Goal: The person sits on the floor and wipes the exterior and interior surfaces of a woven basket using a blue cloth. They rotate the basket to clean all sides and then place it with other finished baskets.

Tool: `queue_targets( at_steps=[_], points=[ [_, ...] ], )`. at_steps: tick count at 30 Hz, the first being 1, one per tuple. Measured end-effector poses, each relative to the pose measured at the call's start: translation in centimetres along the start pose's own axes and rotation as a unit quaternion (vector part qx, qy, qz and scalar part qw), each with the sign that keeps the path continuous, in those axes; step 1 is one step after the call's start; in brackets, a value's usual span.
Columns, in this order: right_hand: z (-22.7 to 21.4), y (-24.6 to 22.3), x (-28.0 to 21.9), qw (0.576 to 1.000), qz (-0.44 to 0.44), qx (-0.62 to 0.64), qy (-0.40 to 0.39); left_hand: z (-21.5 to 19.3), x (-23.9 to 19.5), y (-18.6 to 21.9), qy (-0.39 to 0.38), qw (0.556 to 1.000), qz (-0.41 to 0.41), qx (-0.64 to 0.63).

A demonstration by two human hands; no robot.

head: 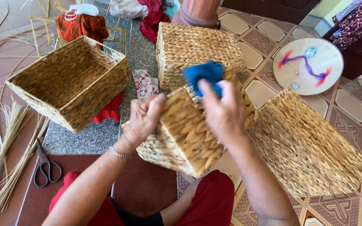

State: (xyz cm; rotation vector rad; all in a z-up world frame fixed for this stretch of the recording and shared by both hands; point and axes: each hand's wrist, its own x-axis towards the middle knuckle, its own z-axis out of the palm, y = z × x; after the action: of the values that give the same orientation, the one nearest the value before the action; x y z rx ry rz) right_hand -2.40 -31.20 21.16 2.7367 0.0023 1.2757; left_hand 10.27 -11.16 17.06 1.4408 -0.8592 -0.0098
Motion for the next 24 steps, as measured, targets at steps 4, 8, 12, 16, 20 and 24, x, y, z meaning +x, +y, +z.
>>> queue_targets(
  at_steps=[4,8,12,16,20,24],
  points=[
    [1.1,9.9,-0.5,0.982,0.178,-0.038,-0.055,1.0,0.1,0.4,-0.021,1.000,-0.016,-0.004],
    [-0.3,12.2,-2.9,0.965,0.239,-0.051,-0.092,1.6,0.1,0.0,0.046,0.998,0.021,0.024],
    [-4.3,5.6,-5.1,0.979,0.199,-0.015,-0.047,1.6,0.7,-1.5,0.106,0.992,0.036,0.061],
    [-7.0,-5.9,-5.9,0.971,0.170,0.165,-0.040,0.8,1.7,-2.9,0.131,0.991,0.001,-0.015],
    [-8.8,-11.5,-6.5,0.984,-0.039,0.174,-0.024,-1.3,2.3,-3.3,0.119,0.992,-0.015,-0.041],
    [-5.5,-6.5,-5.8,0.986,0.030,0.162,0.031,-2.9,2.7,-2.9,0.072,0.996,-0.042,-0.034]
  ],
)
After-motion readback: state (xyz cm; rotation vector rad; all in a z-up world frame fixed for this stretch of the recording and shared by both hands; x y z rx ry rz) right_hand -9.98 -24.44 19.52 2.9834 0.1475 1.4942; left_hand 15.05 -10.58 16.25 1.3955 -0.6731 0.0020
